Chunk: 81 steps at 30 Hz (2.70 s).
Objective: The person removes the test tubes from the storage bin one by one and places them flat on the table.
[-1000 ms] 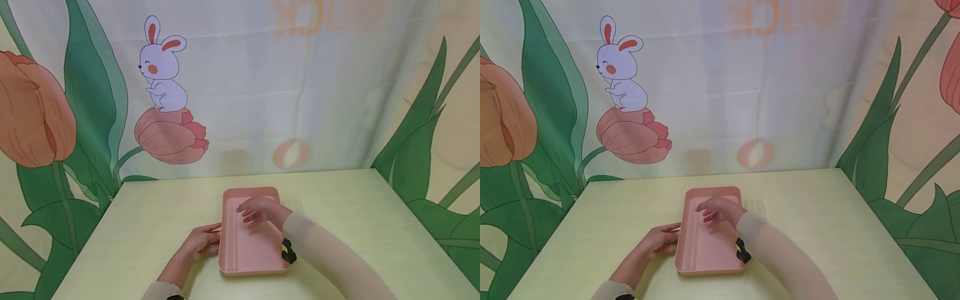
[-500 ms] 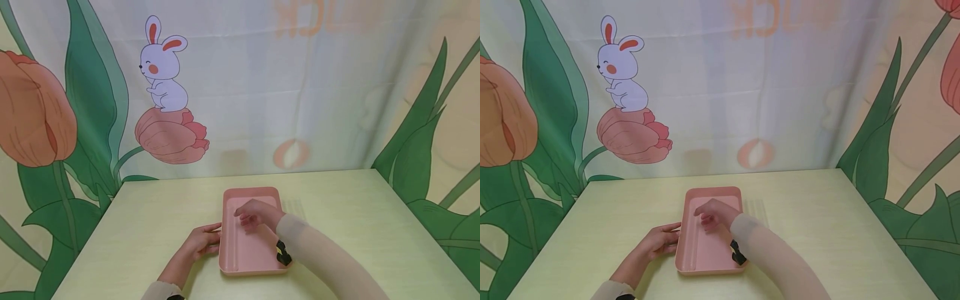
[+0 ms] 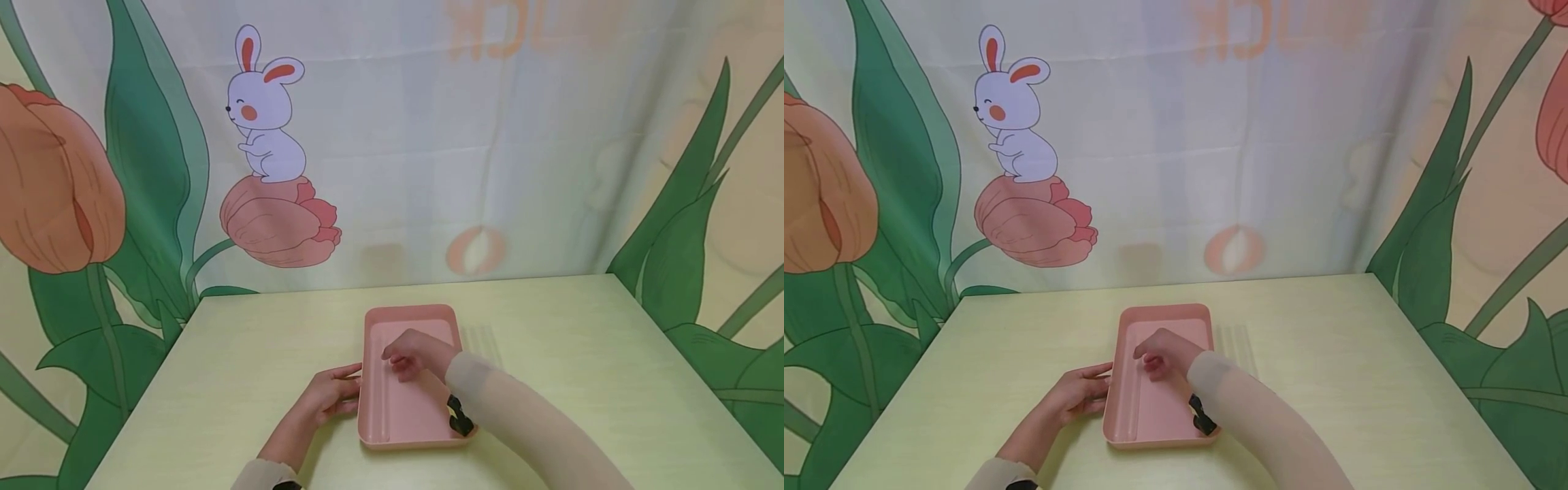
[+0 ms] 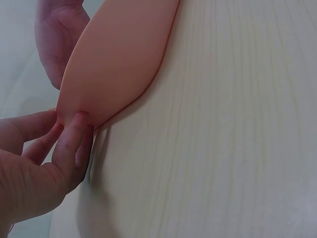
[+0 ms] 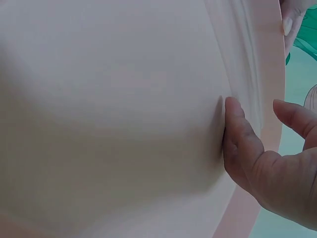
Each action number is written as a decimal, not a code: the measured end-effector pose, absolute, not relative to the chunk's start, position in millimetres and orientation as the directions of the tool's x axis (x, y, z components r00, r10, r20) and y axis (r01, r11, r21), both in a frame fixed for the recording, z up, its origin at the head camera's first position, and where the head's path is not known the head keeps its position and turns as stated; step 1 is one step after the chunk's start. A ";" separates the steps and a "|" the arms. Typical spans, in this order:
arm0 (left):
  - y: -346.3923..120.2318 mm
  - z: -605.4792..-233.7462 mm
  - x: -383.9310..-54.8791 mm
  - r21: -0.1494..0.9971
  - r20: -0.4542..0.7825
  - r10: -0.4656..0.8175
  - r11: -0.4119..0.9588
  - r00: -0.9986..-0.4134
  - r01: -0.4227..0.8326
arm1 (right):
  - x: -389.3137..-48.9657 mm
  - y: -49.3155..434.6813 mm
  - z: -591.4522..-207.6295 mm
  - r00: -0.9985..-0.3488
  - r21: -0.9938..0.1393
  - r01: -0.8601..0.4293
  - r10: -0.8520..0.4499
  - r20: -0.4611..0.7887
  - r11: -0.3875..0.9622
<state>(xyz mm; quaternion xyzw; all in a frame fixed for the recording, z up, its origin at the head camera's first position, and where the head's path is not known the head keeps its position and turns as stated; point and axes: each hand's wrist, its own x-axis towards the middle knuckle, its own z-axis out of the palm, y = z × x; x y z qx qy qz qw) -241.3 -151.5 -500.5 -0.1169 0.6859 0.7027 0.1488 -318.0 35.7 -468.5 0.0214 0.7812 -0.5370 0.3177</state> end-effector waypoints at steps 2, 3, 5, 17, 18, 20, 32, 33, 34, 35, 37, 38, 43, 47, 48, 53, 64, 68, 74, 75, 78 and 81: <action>-151.2 -500.7 -241.1 0.929 -0.369 0.051 -0.015 -0.928 -0.370 | -318.7 33.9 -469.6 -0.798 -0.815 0.389 -0.284 -0.531 0.430; -151.2 -501.2 -241.2 0.929 -0.367 0.051 -0.017 -0.929 -0.368 | -318.9 32.8 -469.9 -0.799 -0.810 0.396 -0.272 -0.536 0.433; -150.9 -501.3 -241.0 0.930 -0.366 0.052 -0.015 -0.929 -0.367 | -319.7 30.5 -471.7 -0.807 -0.804 0.397 -0.249 -0.536 0.443; -152.2 -497.8 -240.8 0.928 -0.372 0.055 -0.008 -0.927 -0.373 | -314.7 15.6 -475.9 -0.864 -0.806 0.359 -0.158 -0.477 0.472; -152.7 -498.3 -240.7 0.928 -0.371 0.060 -0.009 -0.927 -0.372 | -313.9 14.7 -476.6 -0.869 -0.809 0.353 -0.155 -0.469 0.470; -153.4 -498.9 -240.4 0.928 -0.370 0.070 -0.012 -0.926 -0.372 | -313.3 13.1 -479.0 -0.877 -0.813 0.344 -0.150 -0.457 0.469; -154.8 -500.3 -241.4 0.931 -0.360 0.094 -0.021 -0.928 -0.364 | -313.3 6.2 -482.7 -0.889 -0.818 0.359 -0.102 -0.446 0.450; -154.7 -500.7 -241.8 0.931 -0.360 0.092 -0.023 -0.929 -0.363 | -313.1 5.9 -482.2 -0.890 -0.822 0.364 -0.098 -0.446 0.439; -154.6 -500.5 -242.0 0.931 -0.359 0.092 -0.024 -0.929 -0.363 | -312.9 5.7 -481.8 -0.889 -0.825 0.371 -0.094 -0.448 0.426; -154.4 -500.7 -242.2 0.932 -0.358 0.092 -0.026 -0.929 -0.362 | -312.7 5.5 -481.5 -0.889 -0.828 0.376 -0.093 -0.449 0.415; -154.8 -501.1 -242.4 0.933 -0.356 0.095 -0.027 -0.930 -0.359 | -312.4 5.1 -480.9 -0.888 -0.830 0.381 -0.088 -0.451 0.407; -155.0 -501.3 -242.3 0.933 -0.354 0.097 -0.026 -0.930 -0.358 | -312.4 4.9 -480.5 -0.888 -0.831 0.383 -0.087 -0.451 0.404; -155.8 -502.8 -241.9 0.934 -0.352 0.094 -0.024 -0.931 -0.356 | -312.5 4.8 -480.3 -0.889 -0.843 0.388 -0.088 -0.448 0.371; -155.7 -505.0 -241.6 0.934 -0.353 0.091 -0.025 -0.931 -0.357 | -313.2 5.4 -482.0 -0.887 -0.847 0.391 -0.096 -0.451 0.360; -155.7 -505.4 -241.5 0.933 -0.357 0.091 -0.025 -0.930 -0.360 | -313.2 5.7 -482.1 -0.886 -0.847 0.394 -0.098 -0.454 0.358; -156.1 -505.2 -241.2 0.935 -0.350 0.113 -0.025 -0.930 -0.354 | -313.6 8.2 -480.2 -0.879 -0.853 0.406 -0.116 -0.463 0.329; -155.8 -504.0 -239.9 0.936 -0.348 0.104 -0.026 -0.932 -0.352 | -317.3 17.8 -468.0 -0.866 -0.851 0.375 -0.187 -0.463 0.369; -155.6 -503.6 -240.2 0.935 -0.350 0.096 -0.029 -0.932 -0.354 | -316.1 22.7 -457.3 -0.852 -0.858 0.371 -0.237 -0.467 0.355; -154.0 -502.7 -240.8 0.935 -0.351 0.071 -0.029 -0.934 -0.353 | -314.0 29.5 -441.0 -0.821 -0.851 0.428 -0.264 -0.507 0.303; -153.9 -502.7 -240.8 0.935 -0.351 0.067 -0.028 -0.934 -0.353 | -313.6 31.3 -438.2 -0.818 -0.849 0.431 -0.265 -0.511 0.306; -154.1 -503.2 -240.7 0.936 -0.349 0.070 -0.032 -0.934 -0.352 | -312.8 37.4 -431.7 -0.818 -0.850 0.427 -0.269 -0.508 0.307; -155.0 -503.4 -240.6 0.934 -0.352 0.077 -0.032 -0.933 -0.355 | -313.1 44.3 -427.9 -0.826 -0.860 0.411 -0.276 -0.492 0.303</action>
